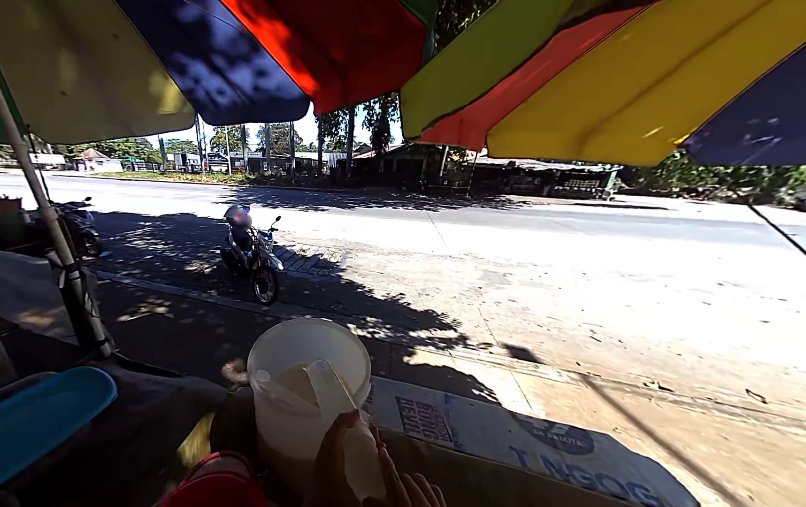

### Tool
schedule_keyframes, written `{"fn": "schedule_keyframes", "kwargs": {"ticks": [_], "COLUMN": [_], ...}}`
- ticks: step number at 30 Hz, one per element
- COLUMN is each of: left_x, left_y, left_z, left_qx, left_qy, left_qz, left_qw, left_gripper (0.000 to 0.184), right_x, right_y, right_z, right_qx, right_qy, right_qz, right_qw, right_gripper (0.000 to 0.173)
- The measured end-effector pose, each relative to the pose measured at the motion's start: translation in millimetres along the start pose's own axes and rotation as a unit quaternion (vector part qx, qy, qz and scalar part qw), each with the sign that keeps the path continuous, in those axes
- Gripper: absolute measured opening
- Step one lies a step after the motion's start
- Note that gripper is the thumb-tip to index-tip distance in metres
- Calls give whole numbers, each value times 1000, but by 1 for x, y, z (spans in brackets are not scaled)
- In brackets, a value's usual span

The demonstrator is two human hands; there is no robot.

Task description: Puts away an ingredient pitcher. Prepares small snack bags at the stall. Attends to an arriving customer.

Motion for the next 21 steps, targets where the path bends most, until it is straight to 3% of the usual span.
{"fn": "schedule_keyframes", "kwargs": {"ticks": [6,10,13,15,18,21], "left_x": [25,35,50,54,51,55], "left_y": [5,10,11,8,-13,-25], "left_z": [-4,-6,2,0,-3,-6], "left_qx": [54,85,103,178,355,388], "left_qy": [19,5,17,13,-17,41], "left_qz": [0,0,-13,-49,-104,-99], "left_qw": [998,996,994,983,929,915], "left_gripper": [22,25,25,27,29,34], "right_x": [62,91,101,102,94,81], "right_y": [11,8,5,11,35,46], "right_z": [-7,-9,-20,-25,-31,-35], "right_qx": [-129,-187,-183,-188,-129,5], "right_qy": [42,33,38,18,-12,5], "right_qz": [-30,-78,-42,-48,-36,18], "right_qw": [990,979,981,981,991,1000], "right_gripper": [40,19,21,22,20,26]}}
Point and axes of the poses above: each hand's wrist, its own x-axis towards the middle knuckle, its own y-axis out of the palm, z = x × y, the point moved 4 cm from there along x, towards the middle knuckle, and after that the axes turned 13 degrees about z, right-handed, at the moved point
